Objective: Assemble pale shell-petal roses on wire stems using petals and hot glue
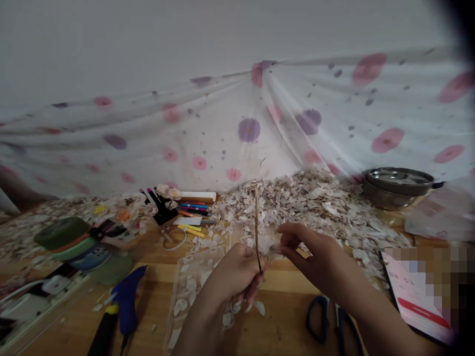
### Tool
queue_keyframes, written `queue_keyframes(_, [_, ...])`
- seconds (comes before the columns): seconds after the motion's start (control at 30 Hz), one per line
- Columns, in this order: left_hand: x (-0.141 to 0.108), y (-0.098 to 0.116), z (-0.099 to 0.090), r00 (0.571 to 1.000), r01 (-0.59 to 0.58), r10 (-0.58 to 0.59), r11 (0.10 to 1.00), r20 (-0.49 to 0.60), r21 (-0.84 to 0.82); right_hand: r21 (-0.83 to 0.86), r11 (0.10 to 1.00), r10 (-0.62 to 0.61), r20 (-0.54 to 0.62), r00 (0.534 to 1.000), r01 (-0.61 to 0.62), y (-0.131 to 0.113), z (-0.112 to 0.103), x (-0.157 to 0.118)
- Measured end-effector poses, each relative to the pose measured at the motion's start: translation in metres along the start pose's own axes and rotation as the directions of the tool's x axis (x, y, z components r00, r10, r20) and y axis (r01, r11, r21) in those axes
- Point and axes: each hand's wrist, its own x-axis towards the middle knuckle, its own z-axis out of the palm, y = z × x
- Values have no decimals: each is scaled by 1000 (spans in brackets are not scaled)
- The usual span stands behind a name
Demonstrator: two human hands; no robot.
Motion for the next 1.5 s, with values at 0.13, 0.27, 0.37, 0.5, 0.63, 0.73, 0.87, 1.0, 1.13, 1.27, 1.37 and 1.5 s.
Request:
queue_keyframes(0.13, [-2, 2, 0, 1000, -6, 6, 1000, 10, 27, -22, 999, -33, -31, 999, 32, -1, 0, -1])
queue_keyframes(0.27, [-5, 5, -1, 1000, -15, 14, 1000, 23, 21, -14, 996, -84, -51, 995, 83, 0, 1, -1])
queue_keyframes(0.37, [-9, 4, -3, 999, -19, 19, 1000, 27, -6, 9, 994, -108, -95, 990, 109, 2, 3, -2])
queue_keyframes(0.5, [-11, 3, -7, 998, -40, 43, 997, 40, -69, -7, 991, -136, -168, 976, 137, 5, 1, 3])
queue_keyframes(0.63, [-14, 5, -11, 995, -94, 99, 984, 30, -149, -45, 980, -199, -334, 921, 195, 2, -8, 5])
queue_keyframes(0.73, [-18, 7, -12, 989, -135, 144, 965, 26, -223, -26, 958, -260, -500, 826, 285, -6, -9, -4])
queue_keyframes(0.87, [-24, 5, -12, 979, -196, 205, 927, -6, -320, -132, 877, -472, -413, 779, 462, -16, 7, -18])
queue_keyframes(1.0, [-27, 3, -10, 975, -210, 223, 914, -3, -348, -277, 839, -543, -365, 757, 469, -18, 24, -19])
queue_keyframes(1.13, [-29, 4, -10, 972, -211, 233, 913, 21, -349, -346, 828, -536, -250, 807, 442, -12, 26, -16])
queue_keyframes(1.27, [-34, 7, -12, 973, -197, 225, 921, 45, -337, -342, 824, -537, -213, 817, 452, -8, 22, -17])
queue_keyframes(1.37, [-38, 8, -13, 974, -191, 219, 926, 51, -326, -320, 818, -554, -217, 803, 478, -7, 22, -18])
queue_keyframes(1.5, [-40, 7, -12, 978, -182, 205, 927, 37, -327, -284, 831, -542, -227, 809, 477, -5, 20, -18])
